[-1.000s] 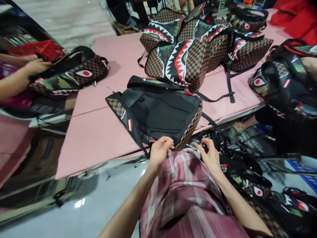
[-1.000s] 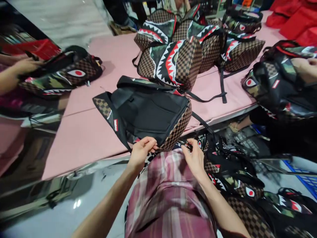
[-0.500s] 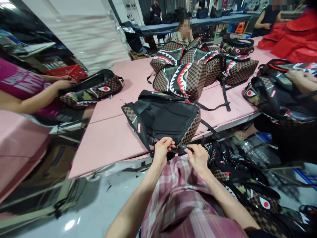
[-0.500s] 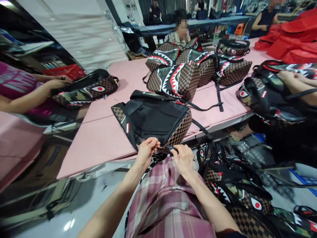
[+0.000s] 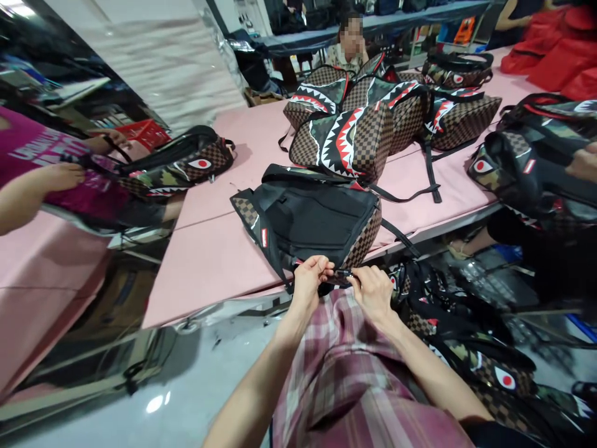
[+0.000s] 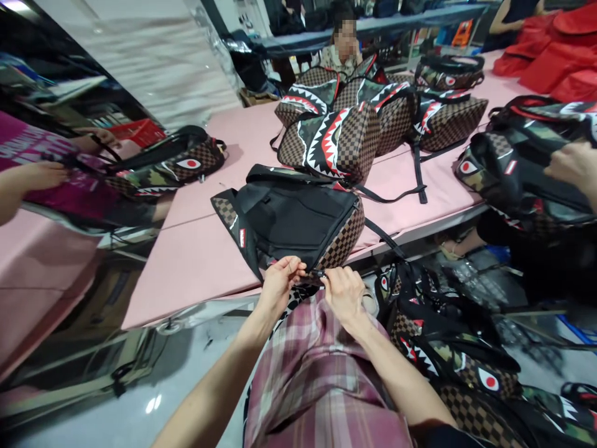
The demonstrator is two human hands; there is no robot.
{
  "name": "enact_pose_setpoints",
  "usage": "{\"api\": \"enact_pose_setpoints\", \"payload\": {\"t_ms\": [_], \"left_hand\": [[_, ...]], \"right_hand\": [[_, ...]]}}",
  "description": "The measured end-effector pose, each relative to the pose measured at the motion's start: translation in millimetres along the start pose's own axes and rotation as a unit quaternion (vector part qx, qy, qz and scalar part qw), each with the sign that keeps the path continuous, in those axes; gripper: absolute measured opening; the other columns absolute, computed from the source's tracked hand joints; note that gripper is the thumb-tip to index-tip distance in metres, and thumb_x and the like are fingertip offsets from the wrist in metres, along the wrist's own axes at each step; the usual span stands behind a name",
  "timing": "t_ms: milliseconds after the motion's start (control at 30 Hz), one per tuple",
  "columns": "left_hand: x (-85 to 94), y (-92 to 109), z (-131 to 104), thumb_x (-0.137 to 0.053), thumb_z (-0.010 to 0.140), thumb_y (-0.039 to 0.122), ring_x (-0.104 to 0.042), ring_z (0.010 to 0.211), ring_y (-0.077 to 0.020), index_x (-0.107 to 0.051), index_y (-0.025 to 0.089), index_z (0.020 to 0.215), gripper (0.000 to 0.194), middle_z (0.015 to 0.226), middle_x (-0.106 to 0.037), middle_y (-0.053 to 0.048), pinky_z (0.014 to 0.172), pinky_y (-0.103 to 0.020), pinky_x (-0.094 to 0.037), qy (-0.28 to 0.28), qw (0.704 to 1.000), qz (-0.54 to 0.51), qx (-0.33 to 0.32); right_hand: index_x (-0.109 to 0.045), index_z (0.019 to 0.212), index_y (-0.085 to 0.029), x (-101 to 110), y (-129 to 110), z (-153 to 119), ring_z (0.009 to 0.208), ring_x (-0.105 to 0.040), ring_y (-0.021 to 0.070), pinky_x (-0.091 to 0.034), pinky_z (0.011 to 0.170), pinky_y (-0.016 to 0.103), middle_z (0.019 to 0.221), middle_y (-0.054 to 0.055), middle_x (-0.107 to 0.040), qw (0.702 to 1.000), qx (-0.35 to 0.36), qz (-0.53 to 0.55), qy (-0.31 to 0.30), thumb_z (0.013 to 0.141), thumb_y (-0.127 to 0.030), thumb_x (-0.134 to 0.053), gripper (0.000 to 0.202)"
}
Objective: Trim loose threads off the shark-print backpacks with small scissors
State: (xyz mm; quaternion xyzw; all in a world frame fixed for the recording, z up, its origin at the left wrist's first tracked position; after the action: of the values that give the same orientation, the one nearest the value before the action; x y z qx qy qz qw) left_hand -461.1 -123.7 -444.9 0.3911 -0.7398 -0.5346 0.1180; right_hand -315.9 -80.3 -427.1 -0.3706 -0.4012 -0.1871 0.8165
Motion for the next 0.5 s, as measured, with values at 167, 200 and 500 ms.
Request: {"api": "enact_pose_setpoints", "payload": {"t_ms": [167,200,500], "left_hand": [[3.8,1.2,-7.0,-0.071,0.06,0.042,-0.051,0.05,-0.0062,-0.056,0.013,0.069,0.034,0.06,-0.059,0.001,0.046,-0.016,-0.036,-0.033,0.997,0.056,-0.049],[6.5,3.1,-9.5,-0.066,0.066,0.046,-0.05,0.048,-0.0069,-0.055,0.014,0.068,0.034,0.057,-0.057,0.001,0.045,-0.018,-0.036,-0.041,0.992,0.091,-0.08],[-3.0,66.3,-4.1,-0.057,0.08,0.04,-0.062,0.072,-0.0193,-0.064,0.029,0.093,0.018,0.079,-0.065,-0.002,0.058,-0.032,-0.052,0.084,0.736,0.463,-0.487]], "right_hand": [[-0.064,0.081,-0.019,3.6,8.2,-2.9,0.074,-0.054,0.0176,-0.035,0.067,0.029,0.077,0.004,-0.065,0.995,-0.049,0.086,-0.018,0.085,-0.025,-0.049,0.016],[-0.063,0.079,-0.019,4.3,14.5,-4.6,0.074,-0.055,0.0175,-0.036,0.067,0.029,0.075,0.003,-0.064,0.99,-0.072,0.12,-0.025,0.084,-0.026,-0.05,0.016],[-0.043,0.126,-0.021,130.9,8.7,129.2,0.053,-0.052,0.0089,-0.045,0.052,0.023,0.064,-0.006,-0.054,0.855,-0.041,0.514,0.064,0.068,-0.033,-0.065,0.063]]}}
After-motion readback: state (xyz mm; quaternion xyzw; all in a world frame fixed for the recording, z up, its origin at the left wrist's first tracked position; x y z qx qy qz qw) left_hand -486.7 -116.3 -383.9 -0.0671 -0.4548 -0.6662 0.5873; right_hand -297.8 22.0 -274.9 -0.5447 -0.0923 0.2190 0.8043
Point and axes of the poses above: each hand's wrist, its own z-axis towards the middle knuckle, its own x-axis out of the back of the hand, y = z × x, the point moved 7 cm from there along z, towards the middle knuckle
